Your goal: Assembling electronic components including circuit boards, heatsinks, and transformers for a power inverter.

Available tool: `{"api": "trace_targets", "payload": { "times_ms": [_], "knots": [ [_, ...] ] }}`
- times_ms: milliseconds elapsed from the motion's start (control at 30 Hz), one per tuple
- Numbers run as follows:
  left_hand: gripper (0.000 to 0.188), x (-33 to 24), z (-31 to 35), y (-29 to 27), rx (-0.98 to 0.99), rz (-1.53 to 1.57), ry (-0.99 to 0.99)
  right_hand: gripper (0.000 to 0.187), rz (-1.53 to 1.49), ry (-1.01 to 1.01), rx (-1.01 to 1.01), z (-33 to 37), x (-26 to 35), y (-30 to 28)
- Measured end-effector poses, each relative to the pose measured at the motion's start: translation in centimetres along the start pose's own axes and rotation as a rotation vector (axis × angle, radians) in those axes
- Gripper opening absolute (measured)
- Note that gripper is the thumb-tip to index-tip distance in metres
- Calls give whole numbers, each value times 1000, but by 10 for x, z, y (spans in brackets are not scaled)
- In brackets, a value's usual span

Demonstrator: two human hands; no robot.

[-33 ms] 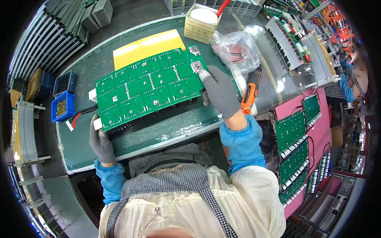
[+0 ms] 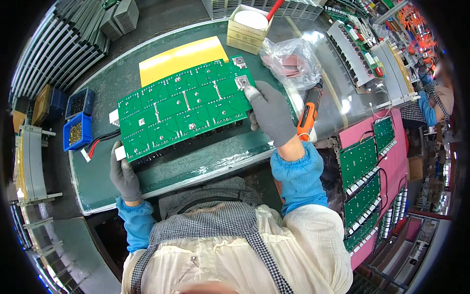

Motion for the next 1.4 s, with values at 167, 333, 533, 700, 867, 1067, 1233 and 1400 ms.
{"api": "trace_targets", "payload": {
  "times_ms": [167,333,533,700,867,1067,1233,1400],
  "knots": [
    [61,3,0,1,-9,12,-9,32,-23,21,8,2,1,0],
    [64,3,1,0,-13,-15,-9,29,-48,-7,24,4,-1,-1],
    [66,2,2,1,-19,-13,-32,28,-74,3,31,3,-1,-2],
    [62,4,2,0,-26,-1,-17,29,-116,9,56,4,0,0],
    [55,1,-1,-1,-17,-19,-39,31,-143,-23,77,5,-2,-1],
    [46,1,0,-3,-28,-47,10,32,-105,-26,46,4,-1,3],
    [40,-2,0,-2,-43,-94,-13,31,-105,-25,10,6,0,6],
    [45,-1,-2,-3,-40,-70,27,33,-72,-52,25,6,2,6]
  ]
}}
Point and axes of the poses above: each hand's wrist, its own z-axis away from the middle knuckle, its own y-axis out of the palm, x = y × z, the point moved 2 cm from there along -z, towards the middle knuckle, and after that the axes turned 6 degrees about -z, right-handed, at the moved point
